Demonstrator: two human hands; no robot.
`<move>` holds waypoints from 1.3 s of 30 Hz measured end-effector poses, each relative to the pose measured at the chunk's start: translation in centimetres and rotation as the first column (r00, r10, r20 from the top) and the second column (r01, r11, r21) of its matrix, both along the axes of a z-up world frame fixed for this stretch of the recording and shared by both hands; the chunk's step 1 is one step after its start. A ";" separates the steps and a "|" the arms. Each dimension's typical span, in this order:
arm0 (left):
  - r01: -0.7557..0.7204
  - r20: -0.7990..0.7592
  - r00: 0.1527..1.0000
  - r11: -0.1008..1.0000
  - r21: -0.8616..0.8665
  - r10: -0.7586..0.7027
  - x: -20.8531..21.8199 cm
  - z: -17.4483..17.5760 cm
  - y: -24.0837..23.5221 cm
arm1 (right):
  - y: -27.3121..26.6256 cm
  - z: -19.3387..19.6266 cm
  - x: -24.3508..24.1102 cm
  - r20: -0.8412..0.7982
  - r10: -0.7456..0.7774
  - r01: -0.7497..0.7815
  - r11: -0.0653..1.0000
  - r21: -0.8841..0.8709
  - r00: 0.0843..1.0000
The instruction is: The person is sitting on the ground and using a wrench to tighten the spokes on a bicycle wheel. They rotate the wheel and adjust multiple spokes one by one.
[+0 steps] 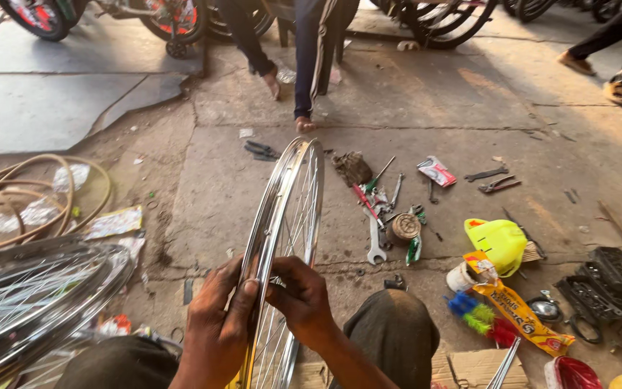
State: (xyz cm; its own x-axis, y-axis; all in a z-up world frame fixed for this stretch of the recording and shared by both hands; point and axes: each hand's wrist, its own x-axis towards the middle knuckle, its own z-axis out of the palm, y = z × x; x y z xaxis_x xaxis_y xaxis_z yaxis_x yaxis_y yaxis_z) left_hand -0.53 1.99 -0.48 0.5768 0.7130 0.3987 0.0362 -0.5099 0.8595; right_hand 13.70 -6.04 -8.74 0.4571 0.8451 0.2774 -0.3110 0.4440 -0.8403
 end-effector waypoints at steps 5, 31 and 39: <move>0.002 -0.106 0.994 0.960 -0.281 -0.033 0.3 -0.4 1.0 | 0.3 1.6 -0.9 0.088 -0.025 0.021 0.999 0.048 0.996; 0.035 -0.003 0.999 0.926 -0.375 -0.039 1.2 -4.1 1.6 | -0.9 -0.2 3.3 0.010 0.225 -0.224 0.970 -0.092 0.974; 0.231 0.058 0.973 0.923 -0.309 -0.225 1.7 -9.3 4.7 | -2.0 2.5 1.0 0.593 -0.034 0.097 0.992 -0.074 0.805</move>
State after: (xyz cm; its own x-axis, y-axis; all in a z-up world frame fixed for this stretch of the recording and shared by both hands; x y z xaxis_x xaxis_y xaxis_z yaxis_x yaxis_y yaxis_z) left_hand 1.20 6.74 -9.74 0.7323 0.6533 0.1920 -0.0694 -0.2089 0.9755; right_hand 14.73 -8.08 -6.22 0.2875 0.8556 0.4305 0.2849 0.3527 -0.8913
